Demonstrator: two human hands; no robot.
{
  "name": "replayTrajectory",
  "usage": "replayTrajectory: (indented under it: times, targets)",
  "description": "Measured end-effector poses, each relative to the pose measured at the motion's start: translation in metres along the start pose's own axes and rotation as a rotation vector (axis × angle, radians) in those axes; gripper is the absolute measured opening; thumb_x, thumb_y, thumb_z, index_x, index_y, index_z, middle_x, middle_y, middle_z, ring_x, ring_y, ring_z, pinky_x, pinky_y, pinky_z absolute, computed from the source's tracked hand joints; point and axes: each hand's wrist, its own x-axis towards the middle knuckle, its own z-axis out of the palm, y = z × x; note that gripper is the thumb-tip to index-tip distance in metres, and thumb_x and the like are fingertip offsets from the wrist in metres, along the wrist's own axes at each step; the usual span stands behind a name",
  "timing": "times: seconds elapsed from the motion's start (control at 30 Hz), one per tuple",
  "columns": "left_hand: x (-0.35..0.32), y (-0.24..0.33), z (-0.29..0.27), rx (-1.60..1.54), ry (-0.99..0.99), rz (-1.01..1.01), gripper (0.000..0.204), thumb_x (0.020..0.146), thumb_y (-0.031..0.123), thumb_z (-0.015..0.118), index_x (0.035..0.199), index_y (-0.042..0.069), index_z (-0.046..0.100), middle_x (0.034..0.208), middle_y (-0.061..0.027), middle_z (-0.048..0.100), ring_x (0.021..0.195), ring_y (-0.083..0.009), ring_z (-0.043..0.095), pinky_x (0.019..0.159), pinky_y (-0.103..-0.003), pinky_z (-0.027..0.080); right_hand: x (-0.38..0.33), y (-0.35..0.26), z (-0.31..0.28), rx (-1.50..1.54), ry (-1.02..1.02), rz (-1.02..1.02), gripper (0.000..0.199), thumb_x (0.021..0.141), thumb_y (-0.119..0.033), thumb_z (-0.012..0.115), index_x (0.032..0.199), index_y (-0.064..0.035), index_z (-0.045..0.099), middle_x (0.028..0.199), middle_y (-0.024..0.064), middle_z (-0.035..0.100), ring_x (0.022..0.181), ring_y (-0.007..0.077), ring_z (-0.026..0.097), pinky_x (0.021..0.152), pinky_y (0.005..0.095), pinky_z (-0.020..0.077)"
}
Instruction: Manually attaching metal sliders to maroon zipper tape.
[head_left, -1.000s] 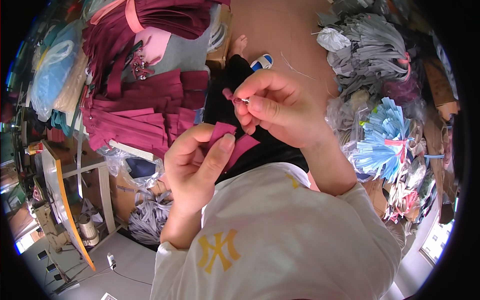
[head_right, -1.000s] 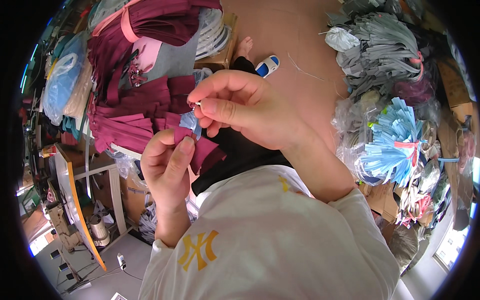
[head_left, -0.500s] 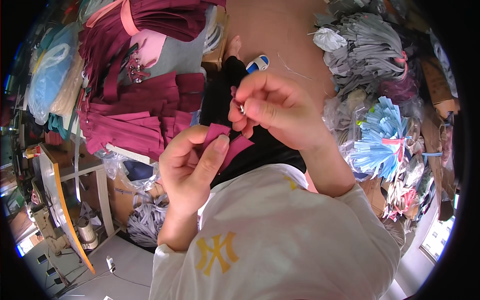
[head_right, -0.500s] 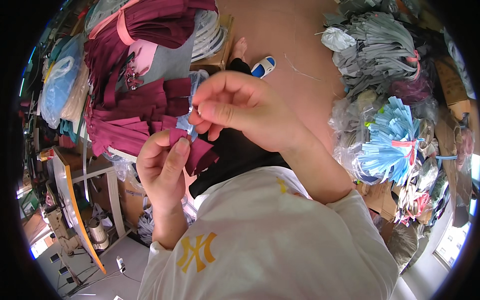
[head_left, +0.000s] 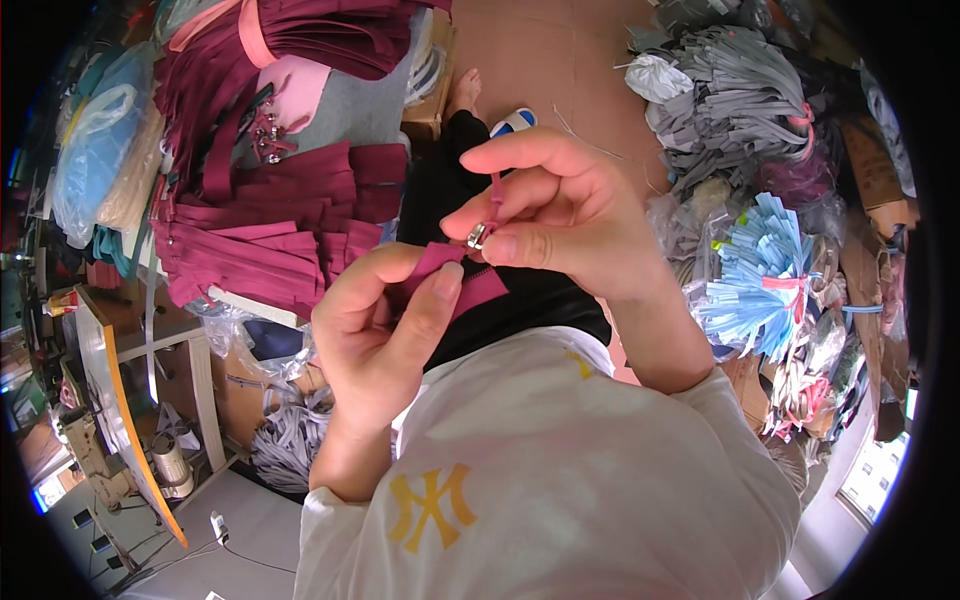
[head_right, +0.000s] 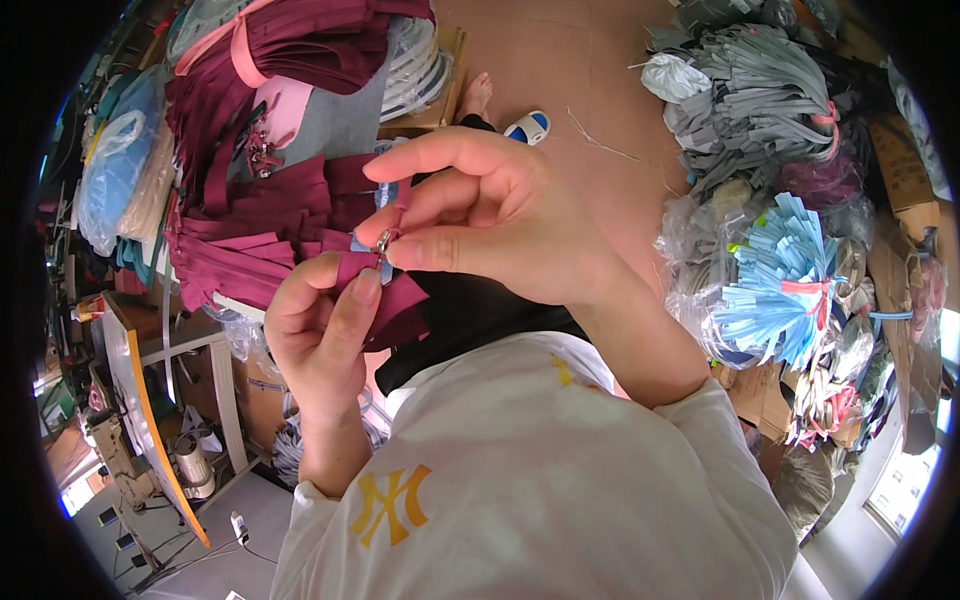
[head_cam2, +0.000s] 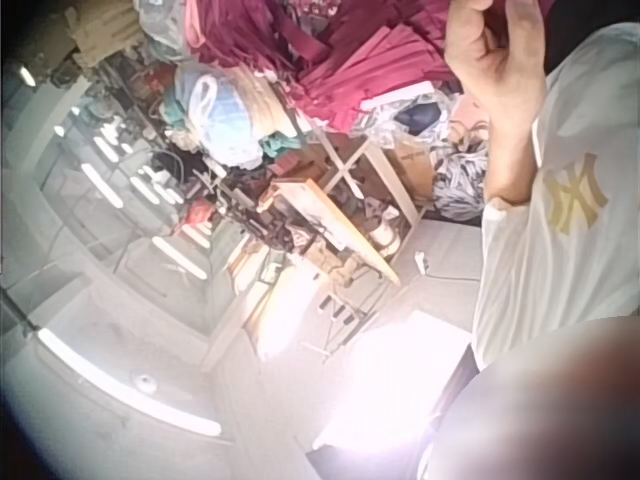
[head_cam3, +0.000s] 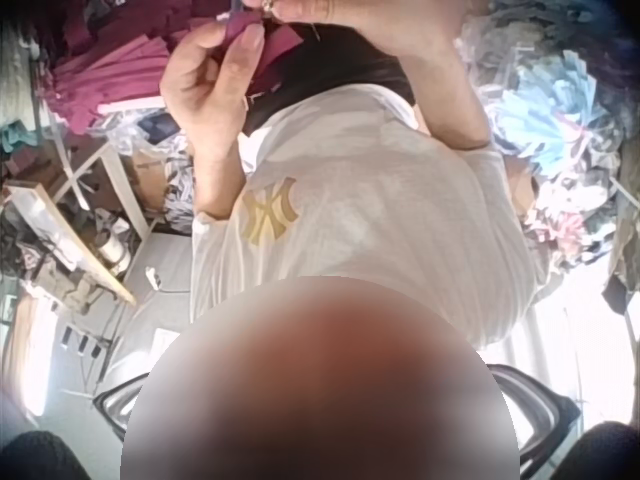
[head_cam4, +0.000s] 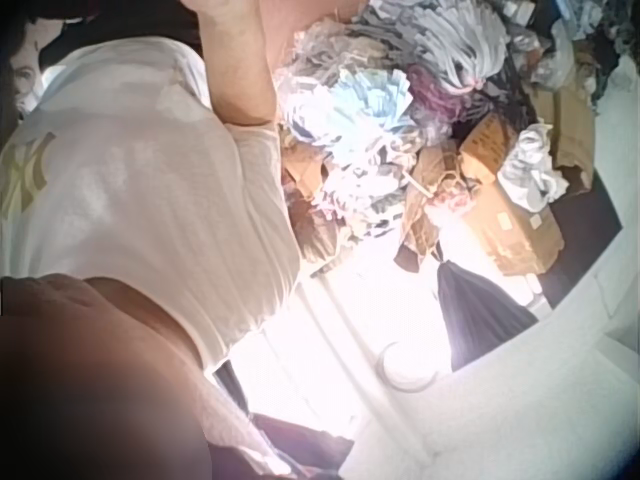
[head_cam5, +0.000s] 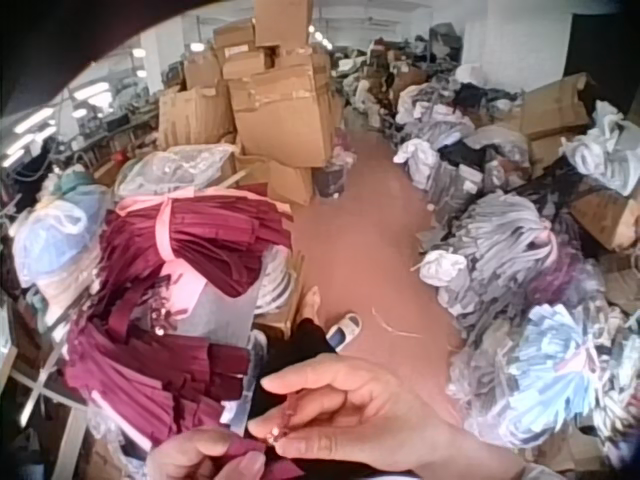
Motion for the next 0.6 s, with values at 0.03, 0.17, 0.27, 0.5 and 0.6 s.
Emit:
replayTrajectory:
  times: [0.03,0.17,0.27,0.5,0.6]
  targets:
    - [0.0,-0.001,-0.001,0.011,-0.002,0.019,0.018,0.089,-0.008,0.063,0.106,-0.005,0.059,0.095,-0.0049,0.064,0.08,-0.0042,0.056,0.071,-0.017,0.045,0.0,0.0,0.0,0.0,0.0,0.001,0.049,0.083,0.003,0.072,0.128,0.0006,0.053,0.1,0.0202,0.071,0.093,0.0178,0.069,0.081,0.0282,0.0563]
    - [0.001,-0.001,0.0,0.033,-0.01,0.067,0.019,0.088,-0.008,0.065,0.105,-0.005,0.059,0.092,-0.0041,0.063,0.078,-0.0042,0.055,0.07,-0.017,0.044,0.0,0.001,0.002,-0.052,0.002,-0.052,0.047,0.083,0.006,0.071,0.126,0.0006,0.054,0.1,0.0199,0.071,0.093,0.0182,0.069,0.081,0.0275,0.0563]
    - [0.002,0.0,0.003,0.065,0.032,0.085,0.018,0.087,-0.009,0.065,0.103,-0.004,0.059,0.088,-0.0024,0.061,0.075,-0.0034,0.053,0.067,-0.016,0.042,0.0,-0.001,0.004,-0.077,0.008,-0.047,0.046,0.082,0.009,0.07,0.125,0.0011,0.055,0.098,0.0186,0.071,0.095,0.019,0.069,0.083,0.0276,0.0561]
    - [0.003,-0.001,-0.001,0.124,0.024,0.107,0.015,0.084,-0.01,0.067,0.096,-0.003,0.059,0.083,-0.0008,0.058,0.069,-0.0032,0.048,0.06,-0.016,0.036,0.0,-0.006,0.007,-0.19,-0.009,-0.005,0.046,0.082,0.011,0.068,0.126,0.0021,0.054,0.092,0.013,0.071,0.099,0.0206,0.069,0.084,0.0273,0.0555]
    - [0.005,-0.002,-0.001,0.208,0.037,0.147,0.015,0.083,-0.008,0.068,0.094,-0.003,0.06,0.08,-0.0014,0.058,0.067,-0.0047,0.048,0.059,-0.018,0.036,0.002,-0.011,0.006,-0.236,-0.055,-0.004,0.047,0.083,0.011,0.068,0.127,0.0024,0.054,0.092,0.0129,0.071,0.099,0.0201,0.068,0.084,0.0271,0.0551]
